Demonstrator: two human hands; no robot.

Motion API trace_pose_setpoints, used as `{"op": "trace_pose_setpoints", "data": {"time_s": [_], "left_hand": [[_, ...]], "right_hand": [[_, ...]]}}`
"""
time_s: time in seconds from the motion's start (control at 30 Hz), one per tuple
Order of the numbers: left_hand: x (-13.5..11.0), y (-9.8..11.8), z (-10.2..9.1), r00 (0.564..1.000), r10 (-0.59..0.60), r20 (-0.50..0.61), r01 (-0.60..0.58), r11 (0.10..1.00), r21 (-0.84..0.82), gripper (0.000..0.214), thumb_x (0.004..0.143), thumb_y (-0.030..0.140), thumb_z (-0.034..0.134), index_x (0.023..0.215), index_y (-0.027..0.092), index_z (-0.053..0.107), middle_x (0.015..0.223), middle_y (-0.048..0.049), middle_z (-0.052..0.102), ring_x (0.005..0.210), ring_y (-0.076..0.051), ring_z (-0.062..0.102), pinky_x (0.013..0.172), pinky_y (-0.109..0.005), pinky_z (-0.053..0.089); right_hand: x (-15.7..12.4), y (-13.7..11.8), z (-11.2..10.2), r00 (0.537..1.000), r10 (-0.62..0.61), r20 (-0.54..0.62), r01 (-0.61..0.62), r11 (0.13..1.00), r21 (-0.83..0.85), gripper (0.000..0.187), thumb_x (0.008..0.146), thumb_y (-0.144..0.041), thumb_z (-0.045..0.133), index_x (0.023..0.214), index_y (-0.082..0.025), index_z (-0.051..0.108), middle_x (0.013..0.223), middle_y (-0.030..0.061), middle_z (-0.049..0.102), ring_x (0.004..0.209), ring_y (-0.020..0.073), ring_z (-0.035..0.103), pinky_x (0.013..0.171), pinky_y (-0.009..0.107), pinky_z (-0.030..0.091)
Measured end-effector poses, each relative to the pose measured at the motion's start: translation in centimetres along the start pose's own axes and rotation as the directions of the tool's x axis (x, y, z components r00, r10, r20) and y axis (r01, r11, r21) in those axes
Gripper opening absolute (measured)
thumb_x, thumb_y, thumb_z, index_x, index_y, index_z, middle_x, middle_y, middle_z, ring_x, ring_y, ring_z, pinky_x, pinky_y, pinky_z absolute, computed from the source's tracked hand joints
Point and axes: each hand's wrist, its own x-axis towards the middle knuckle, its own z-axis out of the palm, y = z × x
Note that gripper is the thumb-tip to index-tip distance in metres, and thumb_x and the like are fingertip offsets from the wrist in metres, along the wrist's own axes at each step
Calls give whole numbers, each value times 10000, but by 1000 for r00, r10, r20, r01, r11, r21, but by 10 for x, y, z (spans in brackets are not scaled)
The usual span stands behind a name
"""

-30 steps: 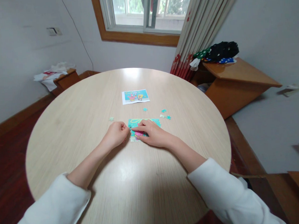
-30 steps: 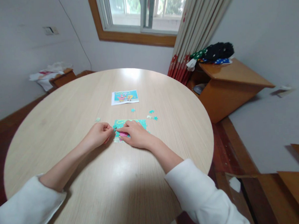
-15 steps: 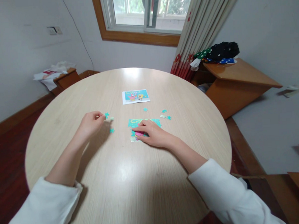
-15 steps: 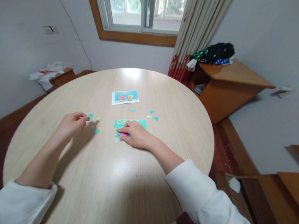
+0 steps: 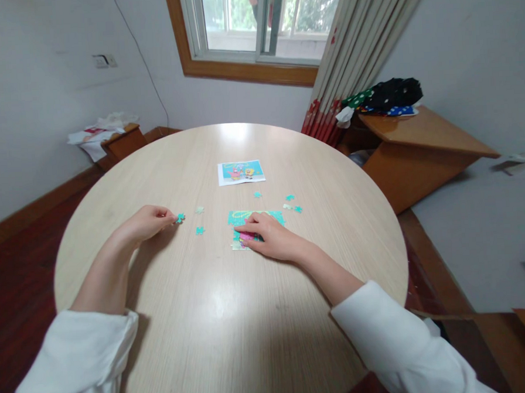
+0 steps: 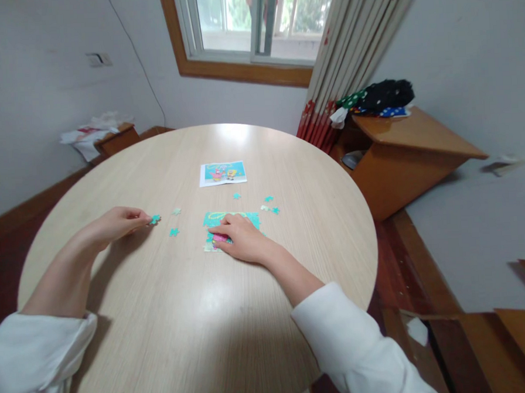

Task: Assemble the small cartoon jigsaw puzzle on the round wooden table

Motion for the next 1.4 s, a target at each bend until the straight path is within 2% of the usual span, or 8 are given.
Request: {"op": "trace_pose_setpoints", "data": {"time_s": [0.13,0.4,0.53,0.7,0.8,0.87,1.1,1.4], "left_hand": [[2,-8,-2,996,-29,90,27,999,28,229,632,364,582,525,189,479,433,53,347,410,-86,279,440,-239,181],[5,-7,0,997,-28,71,18,990,142,240,604,336,579,466,196,441,417,33,366,398,-101,316,431,-241,203],[5,-5,1,996,-73,55,62,980,190,223,640,298,551,478,189,445,422,38,367,407,-95,314,446,-239,199],[5,-5,1,996,-74,57,57,965,257,230,707,256,497,497,181,442,418,47,364,424,-85,309,466,-227,196],[4,-5,1,995,-78,68,57,961,270,239,716,262,492,496,184,440,411,53,356,423,-86,311,467,-226,195],[3,-4,1,994,-79,71,57,960,273,242,713,259,487,488,187,435,404,57,345,421,-88,305,467,-228,194],[-1,0,2,996,-82,37,71,972,225,254,678,262,501,451,194,410,393,62,324,412,-84,277,460,-231,184],[0,3,11,973,25,-228,-1,994,105,317,723,301,486,446,200,369,398,52,282,420,-93,271,470,-250,181]], "right_hand": [[-1,-2,-2,1000,16,4,-16,1000,17,301,882,-251,544,1160,-185,639,996,90,559,946,184,502,872,344,392],[-1,-4,-3,999,-6,-33,8,998,60,271,873,-240,550,1119,-173,644,972,78,583,924,167,531,851,315,407],[1,-2,-8,981,36,-190,-15,994,109,209,865,-210,534,1012,-154,672,877,56,630,796,138,565,759,273,431],[-4,32,-33,781,267,-564,-246,963,115,203,838,-200,499,854,-151,696,798,52,679,703,143,578,691,273,434],[-13,63,-50,669,384,-636,-403,907,123,210,808,-181,502,835,-145,706,768,59,682,688,159,581,692,290,440],[-18,81,-54,634,428,-644,-472,874,116,243,793,-139,485,877,-149,713,827,72,687,738,168,591,745,307,449],[-15,100,-35,745,454,-488,-537,843,-36,300,828,-213,532,1084,-214,688,989,94,610,948,218,554,878,381,419],[-14,104,-40,725,458,-514,-513,858,41,174,751,-193,635,895,-177,732,853,61,645,797,167,581,801,324,456]]}}
